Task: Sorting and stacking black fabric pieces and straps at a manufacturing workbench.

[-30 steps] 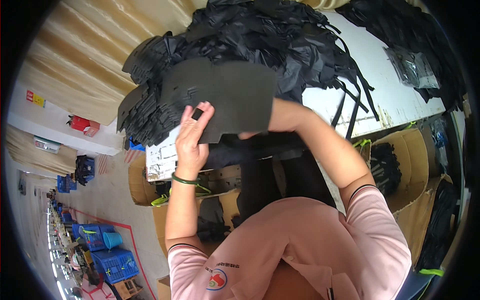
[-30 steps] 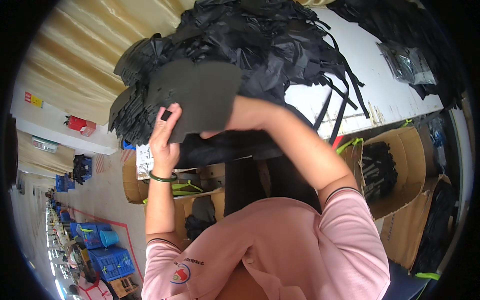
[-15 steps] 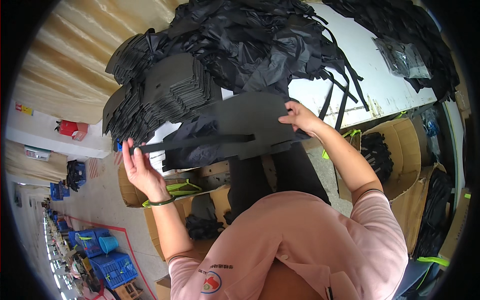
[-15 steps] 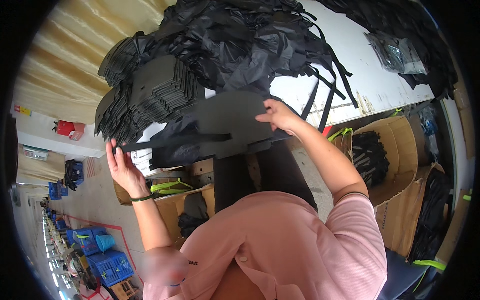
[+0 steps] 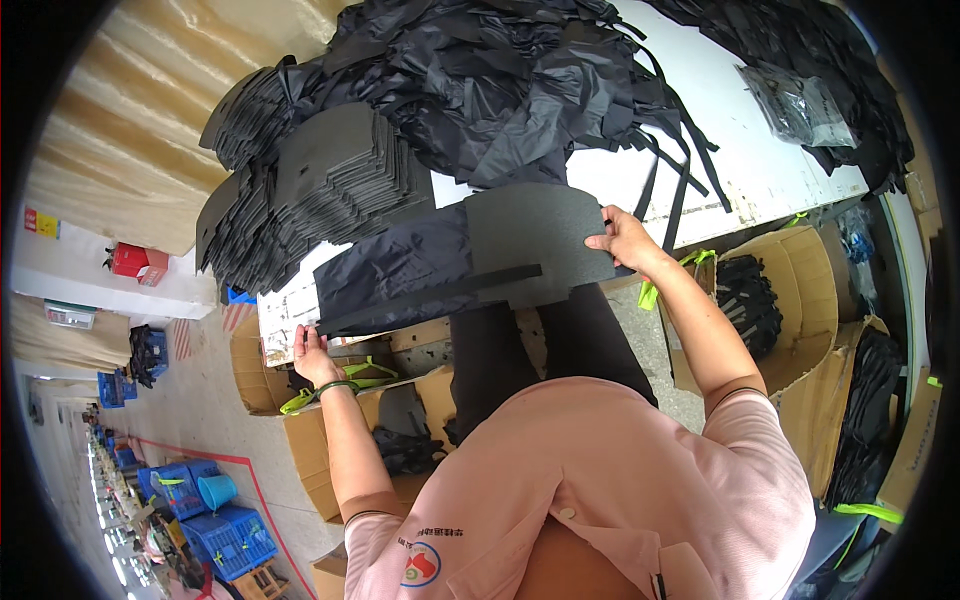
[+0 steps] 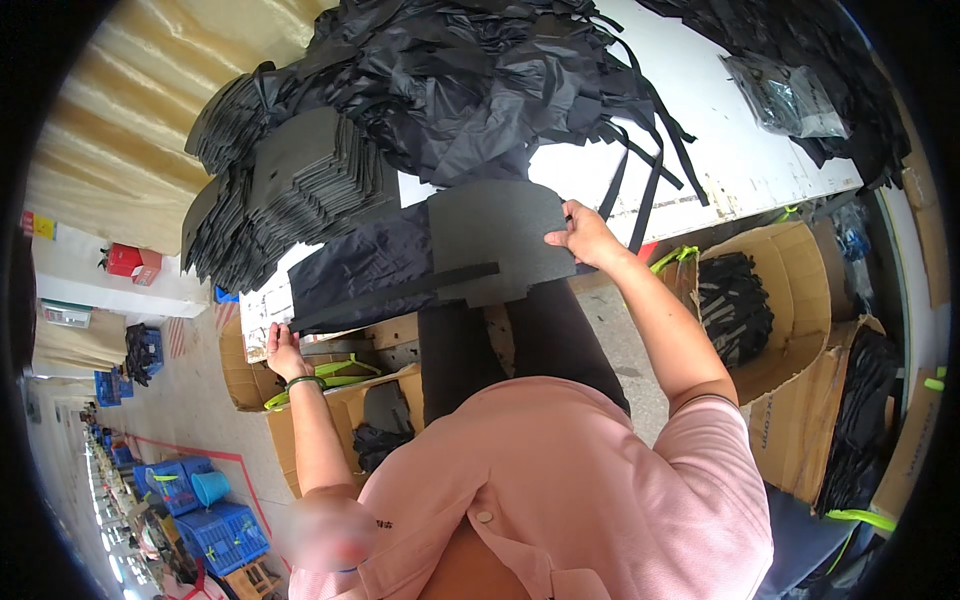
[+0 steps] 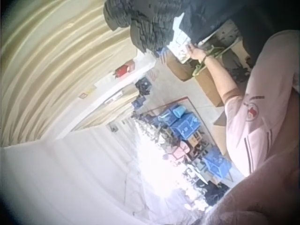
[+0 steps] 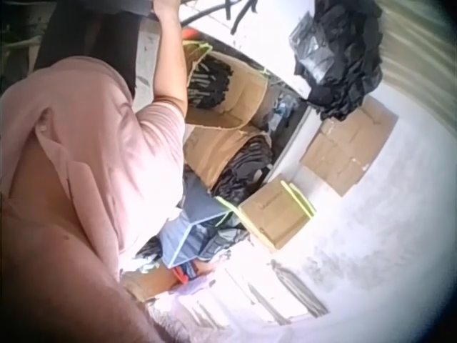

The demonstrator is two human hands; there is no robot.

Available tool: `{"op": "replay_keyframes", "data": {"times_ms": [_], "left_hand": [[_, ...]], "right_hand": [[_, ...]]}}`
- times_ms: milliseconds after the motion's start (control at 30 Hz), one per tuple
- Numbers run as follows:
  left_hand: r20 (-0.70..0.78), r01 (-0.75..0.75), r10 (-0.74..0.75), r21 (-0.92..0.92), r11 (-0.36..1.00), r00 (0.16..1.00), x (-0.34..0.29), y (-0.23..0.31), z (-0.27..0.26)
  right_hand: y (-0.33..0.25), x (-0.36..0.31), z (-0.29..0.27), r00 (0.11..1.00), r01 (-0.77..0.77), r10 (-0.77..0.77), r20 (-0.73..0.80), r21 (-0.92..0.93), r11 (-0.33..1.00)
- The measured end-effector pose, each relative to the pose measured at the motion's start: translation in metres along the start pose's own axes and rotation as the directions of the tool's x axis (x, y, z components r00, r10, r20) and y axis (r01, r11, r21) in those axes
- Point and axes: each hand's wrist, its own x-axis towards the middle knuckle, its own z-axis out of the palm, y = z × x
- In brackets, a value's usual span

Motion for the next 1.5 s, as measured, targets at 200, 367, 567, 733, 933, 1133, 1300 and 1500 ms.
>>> {"op": "replay_keyframes", "data": {"times_ms": [200, 367, 567, 733, 933, 1133, 1300, 1500], "left_hand": [[0.240, -0.485, 0.430, 0.268, 0.832, 0.870, -0.073, 0.019, 0.039], [0.895, 0.736, -0.446, 0.305, 0.604, -0.006, -0.250, 0.033, 0.101], [0.864, 0.930, -0.459, -0.029, 0.365, 0.207, -0.274, 0.005, 0.164], [0.784, 0.931, -0.567, -0.038, 0.364, 0.254, -0.273, -0.012, 0.171], [0.771, 0.928, -0.576, -0.053, 0.368, 0.272, -0.274, -0.022, 0.168], [0.744, 0.948, -0.667, 0.239, 0.212, -0.039, -0.268, 0.011, 0.152], [0.833, -0.046, -0.509, 0.512, 0.857, -0.217, -0.264, 0.023, 0.125], [0.990, -0.963, 0.063, -0.139, 0.231, -0.128, -0.253, 0.021, 0.165]], "right_hand": [[0.002, 0.001, -0.008, 0.996, -0.047, 0.023, 0.085, 0.296, 0.954], [-0.023, -0.009, -0.010, 0.985, -0.121, 0.049, 0.166, 0.454, 0.883], [-0.012, -0.005, -0.004, 0.985, -0.059, -0.018, 0.172, 0.433, 0.900], [-0.014, -0.019, 0.002, 0.999, 0.043, -0.048, 0.014, 0.224, 0.974], [-0.015, -0.022, 0.008, 0.977, 0.191, -0.198, -0.085, -0.088, 0.978], [-0.005, -0.014, -0.002, 0.986, 0.142, -0.146, -0.084, -0.047, 0.989], [-0.015, -0.011, -0.008, 0.970, 0.148, -0.200, -0.140, -0.314, 0.938], [-0.037, 0.063, -0.006, 0.881, 0.197, -0.355, -0.313, -0.440, 0.876]]}}
